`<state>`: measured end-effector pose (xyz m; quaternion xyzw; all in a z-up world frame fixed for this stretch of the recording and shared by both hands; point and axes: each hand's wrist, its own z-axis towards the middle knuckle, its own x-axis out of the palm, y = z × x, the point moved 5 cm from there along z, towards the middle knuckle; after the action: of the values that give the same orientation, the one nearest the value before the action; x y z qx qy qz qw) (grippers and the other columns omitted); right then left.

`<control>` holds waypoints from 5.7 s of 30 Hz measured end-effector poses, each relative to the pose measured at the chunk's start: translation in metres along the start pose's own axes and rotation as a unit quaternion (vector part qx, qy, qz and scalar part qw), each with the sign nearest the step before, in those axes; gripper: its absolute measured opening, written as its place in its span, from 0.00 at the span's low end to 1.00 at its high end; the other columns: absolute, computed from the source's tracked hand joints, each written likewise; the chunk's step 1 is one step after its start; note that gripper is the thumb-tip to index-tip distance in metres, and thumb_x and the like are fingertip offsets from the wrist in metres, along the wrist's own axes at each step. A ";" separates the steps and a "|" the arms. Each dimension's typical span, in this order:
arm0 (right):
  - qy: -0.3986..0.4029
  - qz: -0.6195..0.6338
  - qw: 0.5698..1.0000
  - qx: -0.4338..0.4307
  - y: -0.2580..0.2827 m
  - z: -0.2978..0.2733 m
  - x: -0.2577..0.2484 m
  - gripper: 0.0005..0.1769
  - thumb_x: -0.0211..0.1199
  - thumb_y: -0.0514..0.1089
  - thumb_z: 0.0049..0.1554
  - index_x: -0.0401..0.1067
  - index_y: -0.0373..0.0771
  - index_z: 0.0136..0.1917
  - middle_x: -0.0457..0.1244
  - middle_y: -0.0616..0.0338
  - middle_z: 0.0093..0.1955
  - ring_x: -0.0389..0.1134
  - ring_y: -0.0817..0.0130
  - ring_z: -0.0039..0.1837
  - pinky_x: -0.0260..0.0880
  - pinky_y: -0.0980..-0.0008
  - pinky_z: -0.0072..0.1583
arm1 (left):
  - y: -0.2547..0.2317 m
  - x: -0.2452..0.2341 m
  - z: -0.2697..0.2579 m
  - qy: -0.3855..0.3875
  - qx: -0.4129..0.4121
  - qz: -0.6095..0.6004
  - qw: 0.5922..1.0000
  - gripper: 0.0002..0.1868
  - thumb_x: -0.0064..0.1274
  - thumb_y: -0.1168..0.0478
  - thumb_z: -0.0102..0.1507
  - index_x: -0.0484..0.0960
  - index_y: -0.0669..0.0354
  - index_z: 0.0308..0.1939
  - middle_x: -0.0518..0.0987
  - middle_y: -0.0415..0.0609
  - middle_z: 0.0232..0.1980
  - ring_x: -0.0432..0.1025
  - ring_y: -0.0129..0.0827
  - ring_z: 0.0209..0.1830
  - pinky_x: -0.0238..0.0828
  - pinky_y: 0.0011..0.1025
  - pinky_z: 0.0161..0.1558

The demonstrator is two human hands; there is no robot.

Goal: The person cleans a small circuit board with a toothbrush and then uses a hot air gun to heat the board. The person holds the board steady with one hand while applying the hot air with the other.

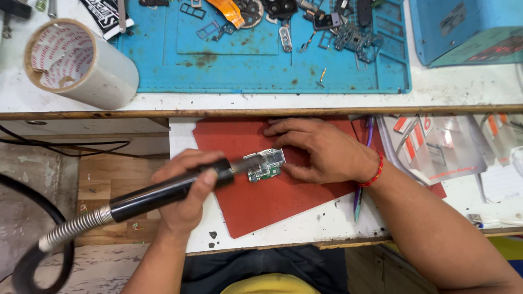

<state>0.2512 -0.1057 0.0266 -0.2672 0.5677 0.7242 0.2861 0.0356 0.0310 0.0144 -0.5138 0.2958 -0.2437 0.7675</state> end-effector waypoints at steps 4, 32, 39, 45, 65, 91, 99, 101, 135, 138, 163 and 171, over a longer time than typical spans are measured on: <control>-0.002 0.010 1.000 0.004 0.000 0.001 0.000 0.22 0.71 0.41 0.47 0.75 0.32 0.55 0.65 0.48 0.66 0.68 0.52 0.68 0.70 0.59 0.67 | 0.000 0.001 0.000 0.003 -0.003 0.027 1.000 0.17 0.59 0.53 0.65 0.85 0.64 0.49 0.85 0.54 0.46 0.80 0.34 0.44 0.77 0.30 0.51; 0.000 -0.017 1.000 -0.021 0.005 0.005 -0.003 0.24 0.72 0.40 0.49 0.74 0.32 0.59 0.64 0.47 0.67 0.67 0.50 0.69 0.68 0.58 0.69 | -0.003 0.001 -0.001 -0.011 0.034 0.007 0.999 0.18 0.59 0.51 0.70 0.85 0.64 0.52 0.85 0.53 0.46 0.81 0.34 0.45 0.78 0.29 0.51; 0.010 -0.017 1.000 -0.013 0.004 0.001 -0.001 0.24 0.71 0.40 0.51 0.73 0.31 0.59 0.64 0.47 0.69 0.66 0.50 0.70 0.68 0.58 0.70 | 0.004 0.001 -0.004 0.001 0.024 -0.048 0.999 0.17 0.59 0.52 0.71 0.85 0.64 0.50 0.85 0.53 0.45 0.81 0.32 0.43 0.79 0.26 0.49; 0.014 -0.032 0.999 -0.009 0.006 0.001 -0.001 0.24 0.71 0.41 0.51 0.74 0.31 0.59 0.64 0.47 0.68 0.66 0.50 0.70 0.68 0.58 0.69 | -0.001 0.001 -0.001 0.034 0.041 -0.031 0.998 0.18 0.59 0.52 0.70 0.85 0.66 0.50 0.85 0.53 0.45 0.79 0.32 0.41 0.76 0.26 0.46; 0.011 -0.022 1.000 -0.011 0.004 0.001 0.000 0.23 0.71 0.40 0.50 0.74 0.31 0.58 0.64 0.47 0.68 0.67 0.50 0.69 0.69 0.58 0.69 | -0.005 0.003 0.001 0.069 0.065 -0.041 0.995 0.17 0.59 0.52 0.68 0.84 0.63 0.50 0.85 0.53 0.48 0.82 0.32 0.45 0.78 0.27 0.49; 0.004 -0.023 1.000 -0.020 0.006 0.001 0.000 0.23 0.71 0.40 0.50 0.74 0.30 0.58 0.64 0.46 0.68 0.66 0.49 0.70 0.68 0.57 0.70 | 0.001 0.003 -0.001 0.032 0.024 -0.034 0.999 0.19 0.61 0.50 0.69 0.85 0.64 0.51 0.85 0.52 0.47 0.80 0.31 0.42 0.79 0.26 0.47; 0.005 -0.019 1.000 -0.018 0.005 0.001 0.000 0.23 0.71 0.40 0.50 0.74 0.30 0.58 0.64 0.46 0.68 0.67 0.49 0.69 0.69 0.58 0.68 | 0.001 0.000 0.000 0.019 0.030 -0.054 0.998 0.18 0.59 0.51 0.70 0.84 0.64 0.53 0.85 0.53 0.47 0.80 0.32 0.44 0.78 0.27 0.50; 0.004 -0.020 1.000 -0.018 0.005 0.002 -0.001 0.23 0.71 0.40 0.50 0.74 0.30 0.58 0.64 0.46 0.68 0.67 0.49 0.69 0.69 0.58 0.68 | -0.007 0.001 -0.002 0.058 0.076 -0.034 0.995 0.18 0.60 0.52 0.69 0.84 0.64 0.52 0.85 0.54 0.49 0.81 0.32 0.46 0.78 0.27 0.51; -0.001 -0.004 1.000 0.006 0.004 0.002 0.000 0.23 0.70 0.40 0.48 0.75 0.32 0.58 0.65 0.48 0.66 0.67 0.51 0.67 0.69 0.59 0.66 | -0.002 0.002 0.002 0.020 -0.002 -0.013 1.000 0.15 0.59 0.55 0.66 0.85 0.66 0.48 0.84 0.51 0.44 0.79 0.31 0.43 0.75 0.27 0.49; -0.001 -0.011 1.000 0.012 0.003 0.003 -0.002 0.24 0.70 0.40 0.47 0.75 0.32 0.57 0.65 0.48 0.66 0.67 0.51 0.67 0.68 0.59 0.66 | 0.004 -0.001 0.002 -0.031 -0.046 -0.035 0.998 0.16 0.58 0.55 0.66 0.86 0.67 0.48 0.84 0.52 0.44 0.77 0.32 0.42 0.74 0.27 0.48; 0.007 -0.010 1.000 0.016 0.004 0.002 0.000 0.24 0.70 0.41 0.48 0.75 0.34 0.58 0.65 0.50 0.66 0.67 0.52 0.67 0.68 0.59 0.66 | 0.004 0.003 0.002 0.007 -0.001 -0.041 0.999 0.18 0.59 0.52 0.66 0.86 0.65 0.47 0.84 0.53 0.43 0.79 0.33 0.42 0.77 0.29 0.48; 0.002 -0.011 1.000 0.011 0.004 0.003 -0.001 0.23 0.69 0.40 0.47 0.75 0.33 0.57 0.65 0.49 0.66 0.67 0.52 0.67 0.69 0.59 0.66 | 0.004 0.002 -0.001 -0.012 -0.006 -0.032 0.999 0.20 0.59 0.49 0.66 0.85 0.65 0.48 0.84 0.52 0.44 0.79 0.32 0.42 0.77 0.28 0.46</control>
<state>0.2488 -0.1038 0.0303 -0.2720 0.5731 0.7145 0.2952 0.0365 0.0302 0.0094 -0.5304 0.2713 -0.2603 0.7598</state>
